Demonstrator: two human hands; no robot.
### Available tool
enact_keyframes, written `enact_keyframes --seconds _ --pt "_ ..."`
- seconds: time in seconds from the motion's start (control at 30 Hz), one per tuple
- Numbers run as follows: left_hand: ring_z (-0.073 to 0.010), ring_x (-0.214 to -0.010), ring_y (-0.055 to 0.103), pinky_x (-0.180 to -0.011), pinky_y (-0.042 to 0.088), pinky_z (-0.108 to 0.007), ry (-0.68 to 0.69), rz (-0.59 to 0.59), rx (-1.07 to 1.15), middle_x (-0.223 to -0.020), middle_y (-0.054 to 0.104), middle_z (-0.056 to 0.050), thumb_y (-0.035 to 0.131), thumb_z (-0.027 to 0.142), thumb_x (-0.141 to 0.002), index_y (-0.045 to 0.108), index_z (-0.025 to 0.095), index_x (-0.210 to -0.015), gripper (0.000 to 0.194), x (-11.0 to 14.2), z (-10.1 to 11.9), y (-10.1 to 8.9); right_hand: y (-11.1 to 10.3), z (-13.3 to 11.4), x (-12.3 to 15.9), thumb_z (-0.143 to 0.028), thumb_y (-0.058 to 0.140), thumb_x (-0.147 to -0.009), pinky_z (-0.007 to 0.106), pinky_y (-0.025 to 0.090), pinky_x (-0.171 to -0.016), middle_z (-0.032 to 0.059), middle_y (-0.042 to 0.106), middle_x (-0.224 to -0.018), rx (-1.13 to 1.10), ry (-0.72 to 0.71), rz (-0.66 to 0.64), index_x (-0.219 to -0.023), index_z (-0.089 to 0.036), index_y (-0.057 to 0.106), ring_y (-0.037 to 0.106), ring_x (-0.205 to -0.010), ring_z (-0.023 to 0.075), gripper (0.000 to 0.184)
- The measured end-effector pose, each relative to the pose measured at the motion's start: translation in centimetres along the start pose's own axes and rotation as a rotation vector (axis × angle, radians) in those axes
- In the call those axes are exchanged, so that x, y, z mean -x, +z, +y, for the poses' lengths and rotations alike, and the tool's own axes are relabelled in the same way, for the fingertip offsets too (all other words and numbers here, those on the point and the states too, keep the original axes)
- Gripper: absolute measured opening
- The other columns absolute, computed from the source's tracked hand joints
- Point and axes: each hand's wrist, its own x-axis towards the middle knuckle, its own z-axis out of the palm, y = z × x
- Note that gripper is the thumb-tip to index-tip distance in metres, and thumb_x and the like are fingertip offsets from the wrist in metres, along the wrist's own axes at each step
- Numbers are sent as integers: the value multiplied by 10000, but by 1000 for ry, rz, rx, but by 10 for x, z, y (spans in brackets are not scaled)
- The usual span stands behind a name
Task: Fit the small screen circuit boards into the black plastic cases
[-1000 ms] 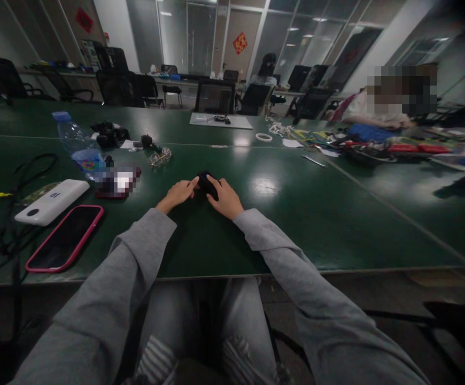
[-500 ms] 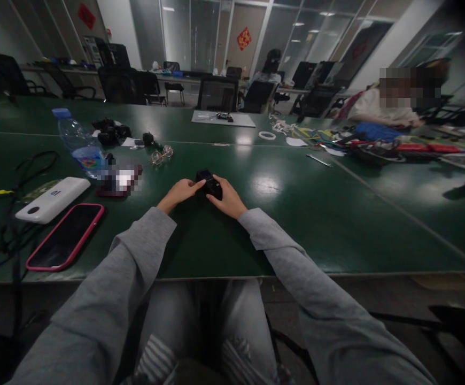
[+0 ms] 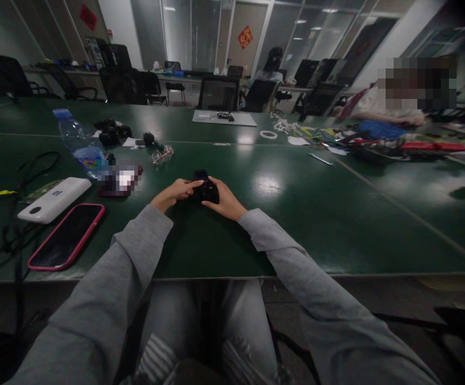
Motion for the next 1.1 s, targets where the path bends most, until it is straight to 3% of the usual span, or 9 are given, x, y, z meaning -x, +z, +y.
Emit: enact_keyframes --seconds 0.1,0.23,0.43,0.63,0.87,1.1 --pt "-20 -376 225 -433 94 -231 -30 -44 53 -486 334 83 685 448 -812 452 179 -647 392 0 1 -3 0 0 0 -389 756 -756 545 349 -1115 168 439 -1427 -15 0 -7 -1470 -194 302 431 -1329 316 869" --pt "-13 -368 230 -420 97 -214 -47 -81 129 -474 323 91 707 383 -801 400 187 -606 414 -2 1 -5 1 1 0 -395 793 -715 566 365 -1086 163 420 -1431 -65 54 -11 -1489 -217 251 470 -1279 325 961" --pt "-10 -371 243 -415 110 -203 9 -146 222 -500 306 109 742 332 -786 546 159 -797 261 -1 -1 -1 -2 3 -2 -450 846 -629 555 403 -1070 158 502 -1300 -405 231 -89 -1510 -196 143 535 -1208 293 1155" --pt "-12 -389 261 -415 133 -203 78 -160 238 -517 330 109 767 285 -767 575 154 -1032 352 3 1 3 -14 3 -7 -464 733 -758 481 437 -1084 121 603 -1206 -825 454 -60 -1463 -199 260 601 -1151 240 889" --pt "-14 -416 303 -424 156 -200 160 -157 225 -575 386 101 823 328 -708 497 166 -1213 622 5 0 3 -16 4 -9 -343 764 -725 489 457 -1073 92 655 -1143 -922 494 17 -1384 -203 385 632 -1096 231 774" --pt "-32 -429 330 -432 167 -227 89 -197 93 -596 403 79 801 463 -706 519 162 -1171 622 7 0 4 -13 5 -7 -345 770 -730 470 452 -1084 80 673 -1104 -951 492 50 -1359 -196 404 647 -1085 223 743"
